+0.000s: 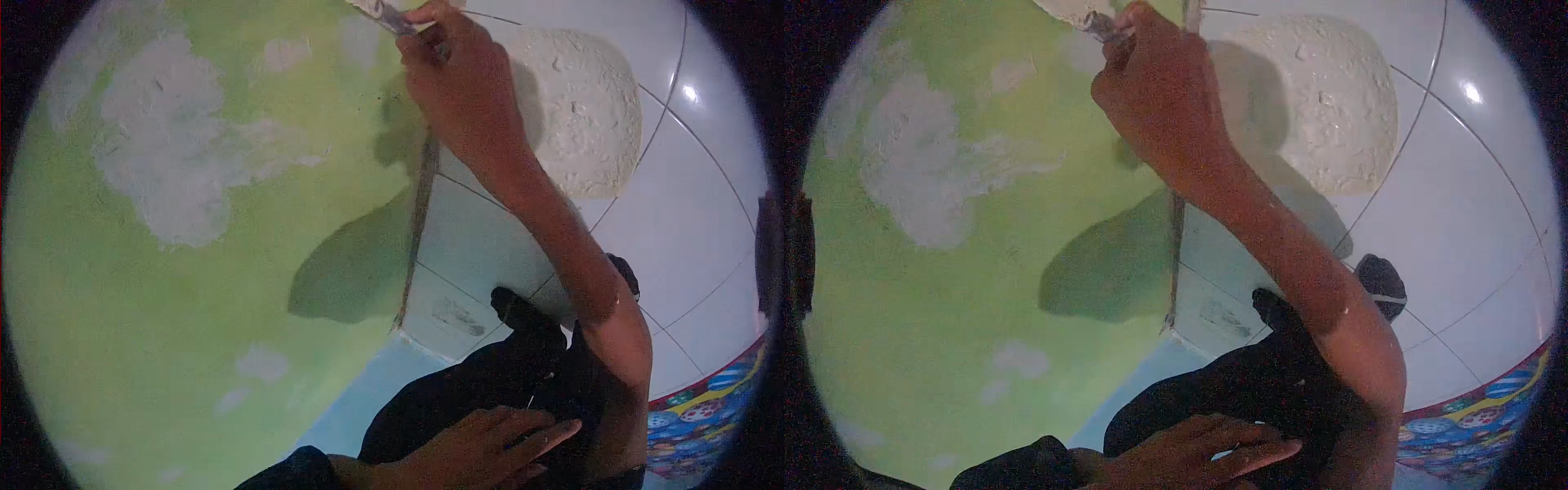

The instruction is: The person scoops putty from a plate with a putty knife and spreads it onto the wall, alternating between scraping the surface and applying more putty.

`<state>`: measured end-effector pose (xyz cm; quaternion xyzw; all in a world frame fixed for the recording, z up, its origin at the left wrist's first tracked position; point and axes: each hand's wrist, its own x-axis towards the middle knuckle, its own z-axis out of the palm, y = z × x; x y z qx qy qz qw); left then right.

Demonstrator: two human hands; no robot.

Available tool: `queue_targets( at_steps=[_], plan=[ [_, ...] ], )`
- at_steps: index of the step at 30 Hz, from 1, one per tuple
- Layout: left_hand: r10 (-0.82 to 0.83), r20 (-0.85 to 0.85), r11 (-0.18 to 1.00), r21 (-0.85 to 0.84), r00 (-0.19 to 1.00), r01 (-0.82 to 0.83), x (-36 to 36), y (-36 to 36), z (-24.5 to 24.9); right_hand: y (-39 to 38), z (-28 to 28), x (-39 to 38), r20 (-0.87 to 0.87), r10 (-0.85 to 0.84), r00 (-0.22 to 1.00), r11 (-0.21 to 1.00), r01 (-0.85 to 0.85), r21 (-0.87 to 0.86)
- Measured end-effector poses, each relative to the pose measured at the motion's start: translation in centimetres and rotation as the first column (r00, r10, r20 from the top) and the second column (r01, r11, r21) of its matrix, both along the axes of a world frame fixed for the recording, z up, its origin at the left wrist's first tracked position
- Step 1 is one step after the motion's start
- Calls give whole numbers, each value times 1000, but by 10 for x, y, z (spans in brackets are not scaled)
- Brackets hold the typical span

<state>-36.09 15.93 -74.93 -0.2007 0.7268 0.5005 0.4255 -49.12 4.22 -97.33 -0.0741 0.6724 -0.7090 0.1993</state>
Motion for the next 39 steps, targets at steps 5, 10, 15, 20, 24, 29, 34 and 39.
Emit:
queue_targets(
  at_steps=[5,10,15,20,24,29,34,39],
  plan=[
    [60,-38,998,-19,997,-61,-5,7,2,28,20,69,138,177,974,983,-168,-77],
    [55,-83,998,-36,995,-58,3,23,1,65,45,108,325,475,818,878,-419,-230],
    [35,-154,994,-95,987,-50,6,33,6,38,28,58,247,178,953,981,-151,-123],
    [91,-219,986,-114,972,-118,22,42,6,56,24,0,219,125,968,990,-109,-84],
    [79,18,994,69,997,-80,33,-1,10,109,-29,15,196,178,964,983,-185,18],
    [360,96,927,72,928,-367,79,-26,-59,200,-53,36,285,307,908,864,-392,317],
    [825,53,560,51,562,-827,143,-11,-291,222,-49,10,165,248,955,787,-298,540],
    [989,36,135,175,143,-975,81,11,-308,230,-48,-12,101,358,928,722,-344,601]
  ],
)
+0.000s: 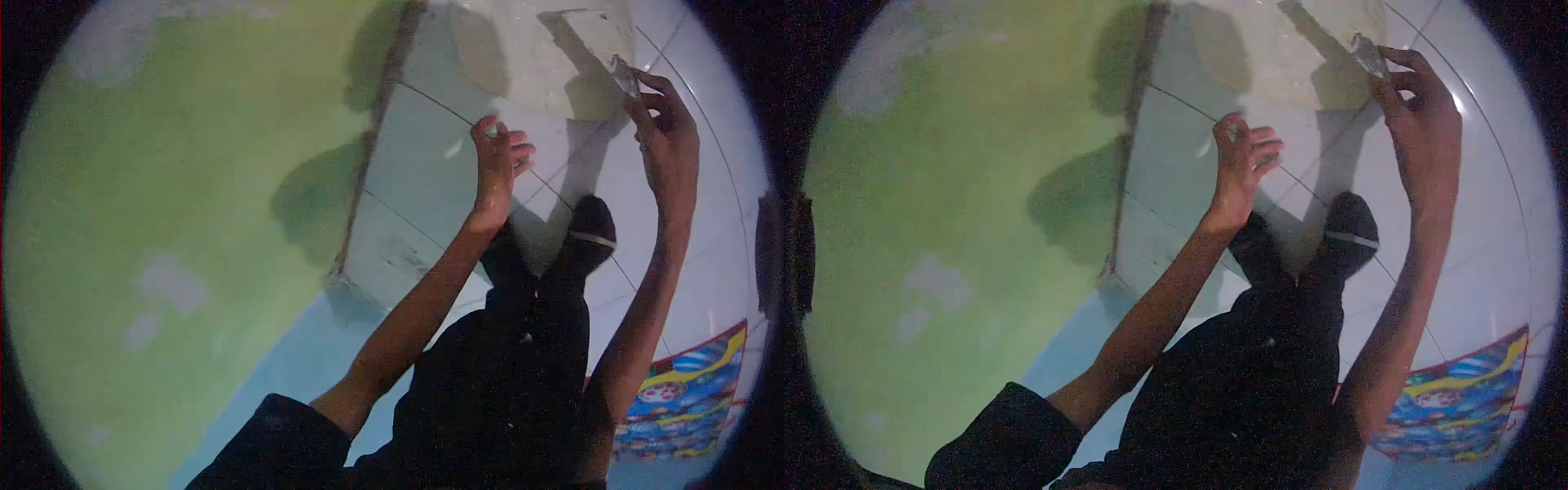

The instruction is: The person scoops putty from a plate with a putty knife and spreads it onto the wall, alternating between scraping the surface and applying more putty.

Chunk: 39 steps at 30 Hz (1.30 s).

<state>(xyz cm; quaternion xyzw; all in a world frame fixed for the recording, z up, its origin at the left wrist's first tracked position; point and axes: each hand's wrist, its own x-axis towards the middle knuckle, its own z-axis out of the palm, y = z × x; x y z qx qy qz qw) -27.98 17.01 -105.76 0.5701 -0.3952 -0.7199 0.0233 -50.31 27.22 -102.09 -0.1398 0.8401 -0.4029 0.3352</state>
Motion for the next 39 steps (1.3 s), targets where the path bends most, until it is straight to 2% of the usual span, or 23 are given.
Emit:
queue_targets(
  at_steps=[1,2,4,6,8,10,14,16,17,19,21,22,23,24,26,28,29,30,32,35,37,38,39],
  plan=[
    [115,-14,993,11,993,-115,-14,12,5,9,0,-1,-33,13,999,1000,-13,17],
    [118,-37,992,43,992,-117,-23,20,5,17,-2,0,-77,28,997,999,-25,35],
    [234,-215,971,103,948,-216,-35,29,2,19,3,6,-181,29,983,994,-10,109],
    [314,-255,945,175,914,-276,-44,34,-5,20,11,14,-133,47,990,973,-15,231],
    [439,-282,892,253,853,-375,-55,28,-14,22,6,18,-195,63,979,975,-19,219],
    [455,-327,886,264,828,-382,-60,23,-17,19,12,22,-176,-16,984,986,45,160],
    [498,-262,864,230,827,-447,-67,22,-12,10,23,24,-188,17,982,983,18,184],
    [442,-266,896,171,857,-410,-60,20,-33,7,19,15,-222,82,972,987,-48,154],
    [463,-262,886,175,847,-430,-63,21,-50,3,14,9,-315,180,932,972,-119,204],
    [474,-522,870,156,709,-467,-56,38,-96,5,9,1,-400,329,855,935,-238,262],
    [604,-417,790,202,679,-579,-65,25,-50,-4,6,0,-350,407,844,904,-317,286],
    [424,-409,806,-235,808,-542,-75,22,-82,-10,8,2,-315,427,848,889,-329,319],
    [583,-422,690,-193,694,-697,-88,23,-95,-11,3,5,-324,467,823,868,-358,343],
    [596,-433,659,-218,677,-720,-82,10,-83,-14,-3,6,-344,501,794,850,-376,370],
    [490,-231,744,-391,840,-541,-80,6,-51,-14,-13,9,-330,522,786,834,-392,388],
    [475,-187,729,-463,860,-503,-90,-4,-43,-19,-8,0,-361,540,760,831,-415,370],
    [446,-125,731,-521,886,-441,-89,1,-44,-15,-7,-7,-224,516,827,841,-440,314],
    [456,-112,731,-518,883,-444,-89,7,-57,-12,-9,-9,-211,526,824,834,-452,317],
    [532,-349,699,-333,772,-633,-76,27,-87,-2,-7,-5,-144,537,831,830,-490,268],
    [495,-437,744,-234,751,-626,-18,38,-95,5,-1,38,-203,610,766,786,-550,284],
    [480,-383,791,-200,789,-579,27,47,-65,15,1,63,-243,664,707,747,-623,231],
    [457,-324,836,-163,828,-525,47,57,-56,20,3,79,-190,661,726,748,-613,255],
    [448,-296,843,-175,843,-509,69,69,-85,24,11,100,-152,636,757,766,-595,244]
  ],
)
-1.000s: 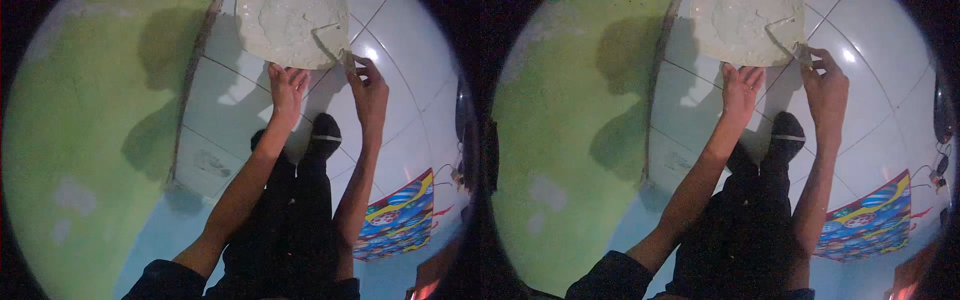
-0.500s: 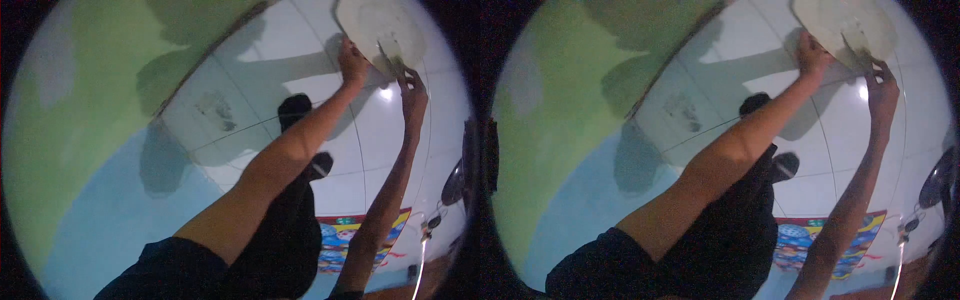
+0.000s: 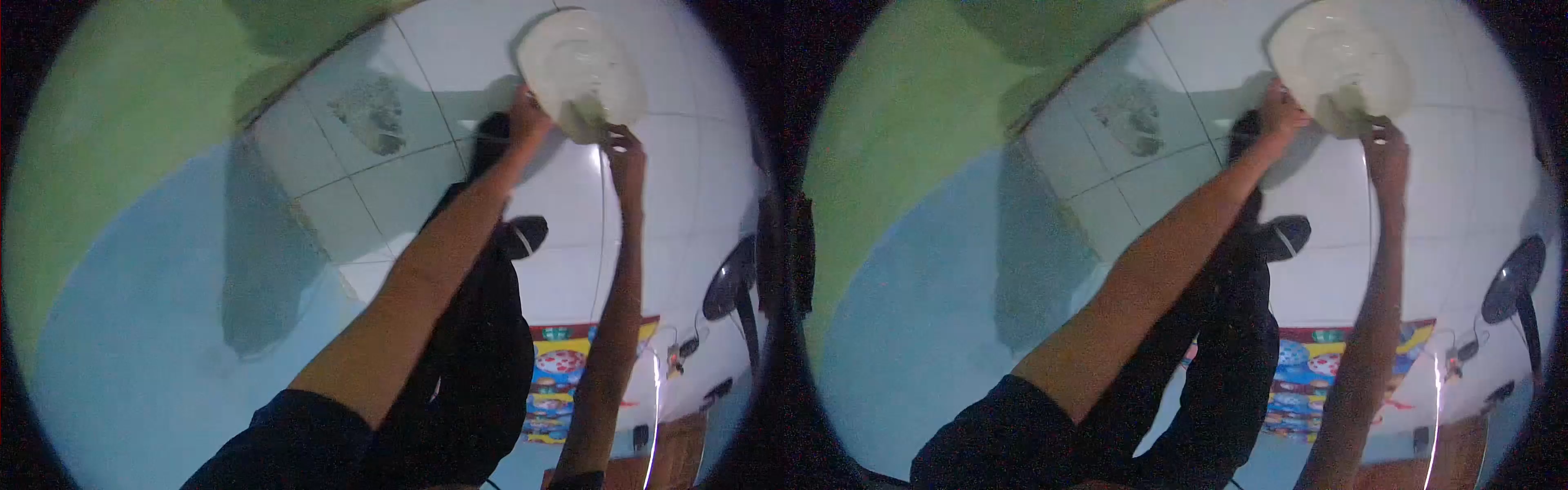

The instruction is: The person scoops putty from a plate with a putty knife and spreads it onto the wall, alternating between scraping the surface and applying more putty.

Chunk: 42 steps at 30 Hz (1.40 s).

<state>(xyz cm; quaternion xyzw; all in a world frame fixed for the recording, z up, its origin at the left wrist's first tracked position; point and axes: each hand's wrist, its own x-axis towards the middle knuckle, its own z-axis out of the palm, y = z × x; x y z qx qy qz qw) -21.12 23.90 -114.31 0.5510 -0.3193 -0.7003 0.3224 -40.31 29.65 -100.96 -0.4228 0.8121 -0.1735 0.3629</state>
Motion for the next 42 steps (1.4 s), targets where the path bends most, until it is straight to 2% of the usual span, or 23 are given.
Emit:
queue_targets(
  at_steps=[1,2,3,5,7,8,9,11,17,19,23,25,26,28,30,32,33,34,35,36,37,38,42],
  plan=[
    [-9,22,1000,10,1000,9,10,12,-25,18,-21,8,47,29,998,990,-22,-142],
    [87,-62,990,115,994,-80,30,26,25,27,-5,35,14,61,998,989,-58,-135],
    [184,-133,964,216,974,-152,55,23,79,31,-8,52,21,14,1000,1000,-14,-3],
    [-45,105,990,-130,993,59,108,57,12,39,-2,89,18,44,999,998,-45,37],
    [88,-91,954,293,992,-58,145,52,65,43,11,125,100,39,994,997,-45,64],
    [71,-111,958,286,991,-36,164,56,54,47,7,142,50,73,996,994,-76,78],
    [46,-138,960,280,989,-6,175,62,43,55,0,154,12,92,996,996,-92,-19],
    [-171,35,902,407,985,142,199,50,70,48,16,182,33,68,997,998,-68,7],
    [-203,-168,865,431,965,257,280,60,88,43,23,253,26,131,991,987,-133,86],
    [70,-66,820,572,995,-20,290,64,95,42,24,268,56,143,988,979,-149,137],
    [74,-170,869,494,983,20,326,81,88,39,34,294,-36,192,981,968,-183,172],
    [177,83,690,700,981,-184,334,82,93,38,43,308,-89,166,982,965,-143,219],
    [179,92,687,701,980,-191,336,88,98,38,47,312,-80,169,982,964,-147,222],
    [-325,76,789,571,943,226,329,93,127,38,50,315,-75,29,997,973,-11,232],
    [-544,80,797,361,835,485,322,107,143,38,54,315,-60,-18,998,980,30,198],
    [-706,366,682,124,606,721,299,103,224,41,52,314,-106,-67,992,990,79,113],
    [-744,377,639,161,552,752,287,107,250,38,55,315,-97,-77,992,989,88,115],
    [-802,304,595,326,514,735,274,97,305,31,61,315,-107,-103,989,975,122,183],
    [-740,312,670,270,595,692,272,104,347,30,63,315,-120,-127,985,954,154,256],
    [-800,370,586,312,473,748,268,109,378,32,54,314,-159,-91,983,958,129,255],
    [-829,363,539,314,426,781,267,124,390,35,48,313,-160,-100,982,956,139,258],
    [-837,305,539,319,454,780,267,129,404,38,44,313,-149,-120,982,958,154,244],
    [-921,214,387,394,326,833,276,180,389,51,34,314,-90,-214,973,963,225,150]
  ],
)
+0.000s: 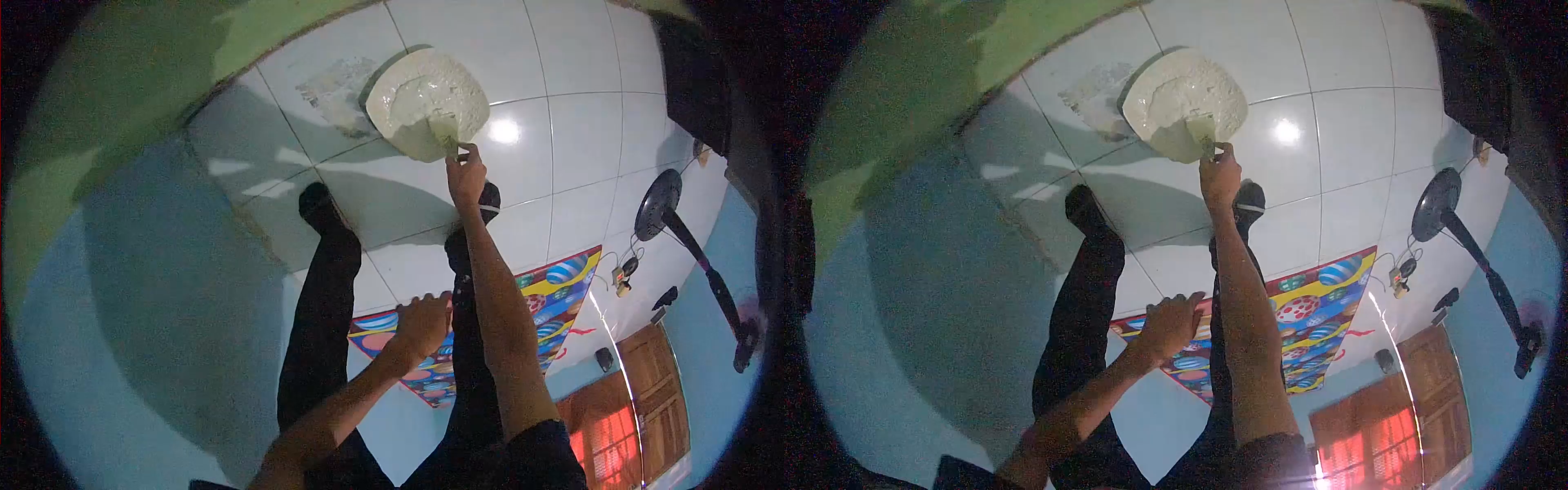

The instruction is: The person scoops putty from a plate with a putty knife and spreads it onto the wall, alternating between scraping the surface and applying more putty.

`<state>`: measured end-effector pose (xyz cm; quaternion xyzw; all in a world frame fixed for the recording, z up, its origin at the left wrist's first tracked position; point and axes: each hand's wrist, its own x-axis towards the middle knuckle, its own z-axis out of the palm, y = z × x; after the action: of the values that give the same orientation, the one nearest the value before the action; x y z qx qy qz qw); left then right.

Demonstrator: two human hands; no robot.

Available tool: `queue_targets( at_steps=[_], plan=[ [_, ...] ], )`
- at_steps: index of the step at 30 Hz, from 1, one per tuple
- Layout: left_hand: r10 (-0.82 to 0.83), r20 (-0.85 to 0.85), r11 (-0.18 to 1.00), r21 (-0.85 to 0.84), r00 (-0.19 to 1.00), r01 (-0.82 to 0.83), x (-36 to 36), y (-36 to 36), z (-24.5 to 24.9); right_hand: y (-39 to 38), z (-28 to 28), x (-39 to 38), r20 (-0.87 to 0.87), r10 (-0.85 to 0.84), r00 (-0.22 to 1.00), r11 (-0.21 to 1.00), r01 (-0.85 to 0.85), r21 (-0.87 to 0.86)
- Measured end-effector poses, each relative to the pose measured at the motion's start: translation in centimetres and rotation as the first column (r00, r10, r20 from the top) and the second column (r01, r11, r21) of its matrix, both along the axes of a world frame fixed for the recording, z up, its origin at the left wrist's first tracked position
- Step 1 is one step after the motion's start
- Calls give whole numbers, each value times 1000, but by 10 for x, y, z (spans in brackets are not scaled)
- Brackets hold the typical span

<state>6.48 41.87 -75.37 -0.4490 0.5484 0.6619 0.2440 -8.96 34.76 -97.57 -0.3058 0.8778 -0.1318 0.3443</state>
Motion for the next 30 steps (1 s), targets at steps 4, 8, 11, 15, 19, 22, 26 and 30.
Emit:
queue_targets(
  at_steps=[4,8,11,15,19,22,26,30],
  plan=[
    [-387,5,904,-197,922,381,3,43,-16,13,-16,-2,33,7,999,995,-3,-104],
    [-286,-72,946,-179,956,269,-25,28,15,19,-21,-1,175,-101,979,989,118,-94],
    [-347,-158,924,111,924,366,-20,-20,28,29,-31,-3,146,2,989,985,23,-171],
    [-173,-5,974,-147,985,170,-7,7,20,9,-10,9,122,-28,992,997,37,-67],
    [-161,-15,974,-166,987,156,-2,8,18,1,-11,10,-25,69,997,996,-70,-52],
    [-116,-33,980,-167,993,109,-1,6,19,2,-36,-2,25,82,996,995,-81,-60],
    [-20,-69,976,-216,997,4,7,9,24,-1,-31,4,75,109,991,993,-105,-60],
    [-37,-32,981,-190,999,30,12,3,25,5,-48,-8,-22,251,968,967,-251,-43]
  ],
)
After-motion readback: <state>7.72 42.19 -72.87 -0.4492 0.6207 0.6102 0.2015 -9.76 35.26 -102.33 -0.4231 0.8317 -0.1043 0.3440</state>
